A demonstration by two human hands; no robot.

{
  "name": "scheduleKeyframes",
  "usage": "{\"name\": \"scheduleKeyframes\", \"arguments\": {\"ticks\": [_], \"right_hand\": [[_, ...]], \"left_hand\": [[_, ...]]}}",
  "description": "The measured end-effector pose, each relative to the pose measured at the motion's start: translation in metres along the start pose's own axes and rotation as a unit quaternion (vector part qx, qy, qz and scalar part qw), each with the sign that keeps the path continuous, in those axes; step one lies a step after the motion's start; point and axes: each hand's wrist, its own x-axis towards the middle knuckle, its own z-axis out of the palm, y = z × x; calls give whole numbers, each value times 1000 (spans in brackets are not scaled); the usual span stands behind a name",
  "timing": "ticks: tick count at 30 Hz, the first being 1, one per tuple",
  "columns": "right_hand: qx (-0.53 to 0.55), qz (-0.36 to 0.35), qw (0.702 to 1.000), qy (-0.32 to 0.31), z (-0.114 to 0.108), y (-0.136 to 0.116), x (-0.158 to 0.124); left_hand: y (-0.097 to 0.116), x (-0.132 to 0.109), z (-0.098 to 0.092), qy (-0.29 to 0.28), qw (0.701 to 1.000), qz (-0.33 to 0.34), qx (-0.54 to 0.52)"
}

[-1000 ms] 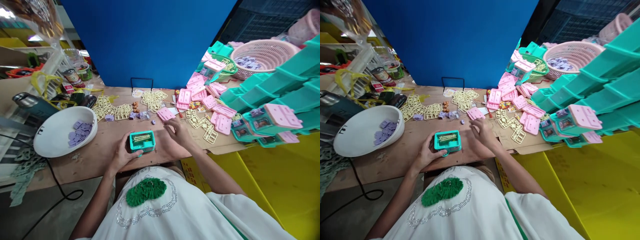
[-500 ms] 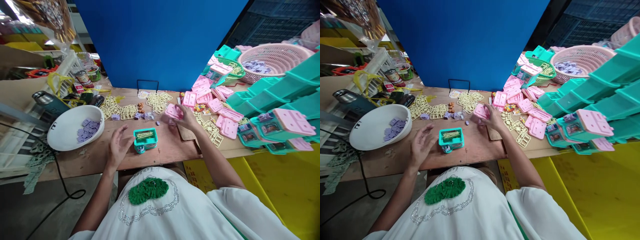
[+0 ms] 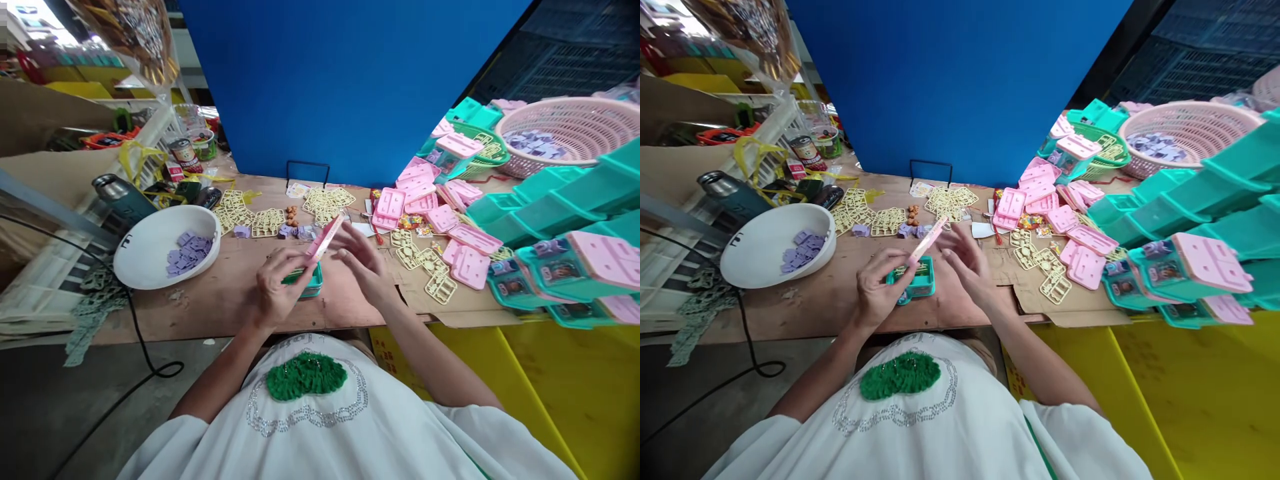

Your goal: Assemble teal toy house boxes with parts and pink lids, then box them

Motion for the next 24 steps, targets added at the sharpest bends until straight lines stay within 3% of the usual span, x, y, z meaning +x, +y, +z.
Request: {"name": "scheduleKeyframes", "arguments": {"ticks": [3, 5, 7, 10, 13, 15, 18, 24], "right_hand": [[149, 111, 982, -37, 21, -2, -3], [144, 98, 984, -24, 29, -7, 1], [81, 46, 996, -16, 26, -11, 8], [-88, -34, 994, -49, 8, -12, 17], [-226, -57, 968, -89, -11, -6, 20], [-250, -45, 963, -91, -20, 0, 21], [-207, -8, 976, -66, -28, 8, 21], [-104, 52, 992, -52, -38, 19, 18]], "left_hand": [[-1, -1, 2, -12, 991, 108, 75], [-4, -2, -1, -24, 988, 126, 89], [-12, -7, -10, -37, 991, 90, 95], [-35, -25, -28, -93, 992, -40, 73], [-60, -49, -39, -173, 967, -185, -22], [-70, -60, -38, -188, 947, -249, -77], [-72, -66, -31, -167, 939, -280, -111], [-64, -68, -28, -153, 945, -254, -136]]}}
